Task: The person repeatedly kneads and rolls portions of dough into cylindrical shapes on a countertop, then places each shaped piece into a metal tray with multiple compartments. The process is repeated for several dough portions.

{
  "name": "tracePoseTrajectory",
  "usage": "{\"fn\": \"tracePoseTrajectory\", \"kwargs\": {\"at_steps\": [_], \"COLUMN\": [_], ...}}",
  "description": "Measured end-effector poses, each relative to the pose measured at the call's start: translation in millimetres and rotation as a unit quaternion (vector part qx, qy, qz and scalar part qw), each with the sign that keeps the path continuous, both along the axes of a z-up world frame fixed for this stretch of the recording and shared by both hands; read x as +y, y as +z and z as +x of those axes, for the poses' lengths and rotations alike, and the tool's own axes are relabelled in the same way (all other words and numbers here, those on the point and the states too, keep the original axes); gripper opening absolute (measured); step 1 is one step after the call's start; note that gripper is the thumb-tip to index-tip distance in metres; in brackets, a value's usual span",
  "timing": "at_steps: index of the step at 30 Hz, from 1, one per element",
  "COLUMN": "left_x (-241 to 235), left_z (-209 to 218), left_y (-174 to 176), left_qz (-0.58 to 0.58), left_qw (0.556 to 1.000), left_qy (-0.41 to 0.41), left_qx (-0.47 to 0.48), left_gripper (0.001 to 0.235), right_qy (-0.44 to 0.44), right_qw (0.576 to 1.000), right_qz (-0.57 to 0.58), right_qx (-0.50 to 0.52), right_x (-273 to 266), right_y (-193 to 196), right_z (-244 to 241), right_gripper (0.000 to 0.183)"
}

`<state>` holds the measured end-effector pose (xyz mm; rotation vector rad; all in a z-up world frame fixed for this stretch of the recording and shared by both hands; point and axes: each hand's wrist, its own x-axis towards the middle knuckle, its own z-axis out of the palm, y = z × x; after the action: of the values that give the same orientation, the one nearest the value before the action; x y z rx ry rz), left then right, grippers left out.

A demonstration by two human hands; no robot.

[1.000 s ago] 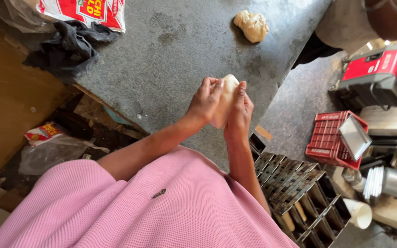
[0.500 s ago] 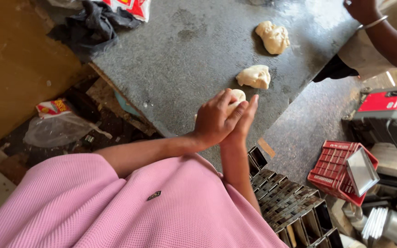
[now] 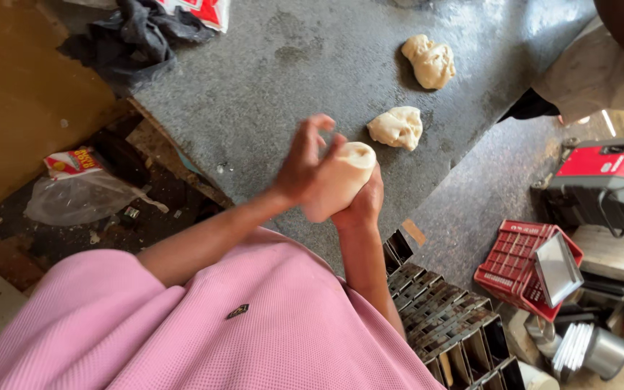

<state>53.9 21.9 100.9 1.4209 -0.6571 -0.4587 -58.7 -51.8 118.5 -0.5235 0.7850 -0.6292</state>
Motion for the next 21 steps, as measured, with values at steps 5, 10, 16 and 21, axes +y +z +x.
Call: {"fn": "tracePoseTrajectory", "kwargs": {"at_steps": [5,10,16,21], "left_x": [36.4,88.0,90.1,94.9], "left_z": [81.2,121.6,116.5,123.0], "left_y": [-63.3,-107.3,-115.1,-107.2], "left_qz": [0.118,0.259,0.313,0.323], "left_qw": [0.964,0.888,0.847,0.844], "left_qy": [0.165,0.196,0.191,0.185], "left_qx": [-0.173,-0.324,-0.385,-0.385], "left_gripper": [0.046,0.04,0.031,0.033], "right_qy": [0.006,-0.036,-0.067,0.047], "right_qw": [0.997,0.973,0.912,0.579], "right_qz": [-0.026,-0.223,-0.387,-0.741], "right_qx": [0.077,0.045,0.122,0.338], "right_x": [-10.2,-104.1,-152.7,-58.2], "right_y": [50.2,98.7,110.1,11.9], "right_z": [8.4,-4.6,-9.9,65.0], "right_gripper": [0.042,0.043,0.036,0.031]}}
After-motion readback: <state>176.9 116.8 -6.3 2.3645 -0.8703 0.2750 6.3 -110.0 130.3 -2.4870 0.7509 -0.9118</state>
